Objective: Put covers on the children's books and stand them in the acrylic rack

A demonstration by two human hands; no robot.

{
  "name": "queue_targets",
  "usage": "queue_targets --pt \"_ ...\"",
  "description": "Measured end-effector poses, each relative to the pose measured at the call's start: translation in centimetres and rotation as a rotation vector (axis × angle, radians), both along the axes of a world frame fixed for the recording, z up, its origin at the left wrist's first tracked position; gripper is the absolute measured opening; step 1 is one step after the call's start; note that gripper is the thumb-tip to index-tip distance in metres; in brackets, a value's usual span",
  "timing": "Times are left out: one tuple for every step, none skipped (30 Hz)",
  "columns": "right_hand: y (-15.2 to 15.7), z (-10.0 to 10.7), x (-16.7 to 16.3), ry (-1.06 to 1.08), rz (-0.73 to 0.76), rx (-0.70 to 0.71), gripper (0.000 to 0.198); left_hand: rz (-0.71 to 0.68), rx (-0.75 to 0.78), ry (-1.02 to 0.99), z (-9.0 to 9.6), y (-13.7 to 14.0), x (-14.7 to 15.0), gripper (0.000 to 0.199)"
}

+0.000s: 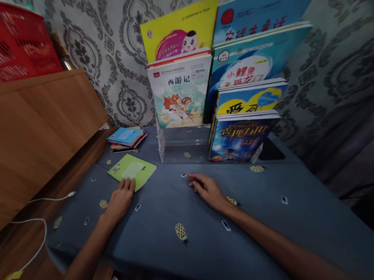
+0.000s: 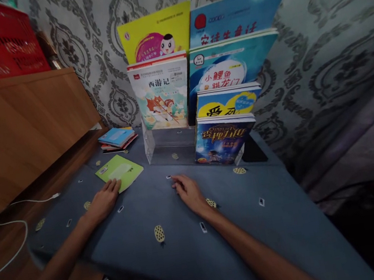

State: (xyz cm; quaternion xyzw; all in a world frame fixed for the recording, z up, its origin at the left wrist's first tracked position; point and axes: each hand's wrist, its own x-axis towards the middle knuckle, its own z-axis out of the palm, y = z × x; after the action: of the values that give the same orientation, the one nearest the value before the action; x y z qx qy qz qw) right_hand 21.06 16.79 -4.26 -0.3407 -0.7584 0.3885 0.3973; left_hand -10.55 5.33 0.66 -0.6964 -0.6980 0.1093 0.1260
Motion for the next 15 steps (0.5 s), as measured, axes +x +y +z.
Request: queue_targets --pt "0.0 0.0 0.0 -0.002 -0.001 0.002 0.030 -0.018 -0.006 0.005 0.0 -0.5 0.4 0.051" --pt "0.0 0.0 0.0 -0.004 -0.001 0.004 0.030 -0.037 -0.012 0.010 0.0 -1.0 0.9 0.052" --pt "0.0 0.1 0.0 -0.007 -0.002 0.007 0.030 -0.055 -0.018 0.012 -0.1 -1.5 1.4 0.053" --pt "0.0 0.1 -0.1 -0.010 -0.003 0.010 0.030 -0.069 -0.023 0.013 -0.1 -2.0 1.8 0.054" --pt "-0.1 0.1 -0.1 -0.013 -0.004 0.014 0.030 -0.080 -0.026 0.010 -0.2 -2.4 2.3 0.055" --pt "-0.1 0.2 -0.1 -0.018 -0.007 0.018 0.030 -0.091 -0.026 0.006 -0.3 -2.9 2.8 0.056" --pt "-0.1 0.2 -0.1 -0.024 -0.011 0.024 0.030 -0.105 -0.025 0.002 -0.4 -3.3 3.3 0.057" --pt "-0.2 0.3 -0.1 -0.030 -0.015 0.029 0.031 -0.123 -0.025 0.001 -0.5 -3.7 3.8 0.058" --pt "-0.2 0.3 -0.1 -0.037 -0.019 0.036 0.031 -0.144 -0.028 0.003 -0.5 -4.0 4.3 0.059" --pt "-0.3 0.4 -0.1 -0.043 -0.024 0.045 0.032 -0.166 -0.029 0.005 -0.5 -4.4 4.8 0.060" --pt "-0.4 0.5 -0.1 -0.050 -0.028 0.055 0.032 -0.191 -0.029 0.005 -0.5 -4.7 5.3 0.060" --pt "-0.5 0.6 -0.1 -0.056 -0.034 0.067 0.032 -0.216 -0.029 0.004 -0.5 -5.0 5.7 0.061" --pt "-0.5 0.7 0.0 -0.062 -0.042 0.081 0.033 -0.244 -0.030 0.003 -0.5 -5.4 6.1 0.061" --pt "-0.6 0.8 0.0 -0.069 -0.051 0.096 0.033 -0.273 -0.030 0.003 -0.6 -5.6 6.5 0.061" --pt "-0.6 0.9 0.1 -0.076 -0.062 0.112 0.033 -0.302 -0.029 0.002 -0.7 -5.9 6.9 0.061"
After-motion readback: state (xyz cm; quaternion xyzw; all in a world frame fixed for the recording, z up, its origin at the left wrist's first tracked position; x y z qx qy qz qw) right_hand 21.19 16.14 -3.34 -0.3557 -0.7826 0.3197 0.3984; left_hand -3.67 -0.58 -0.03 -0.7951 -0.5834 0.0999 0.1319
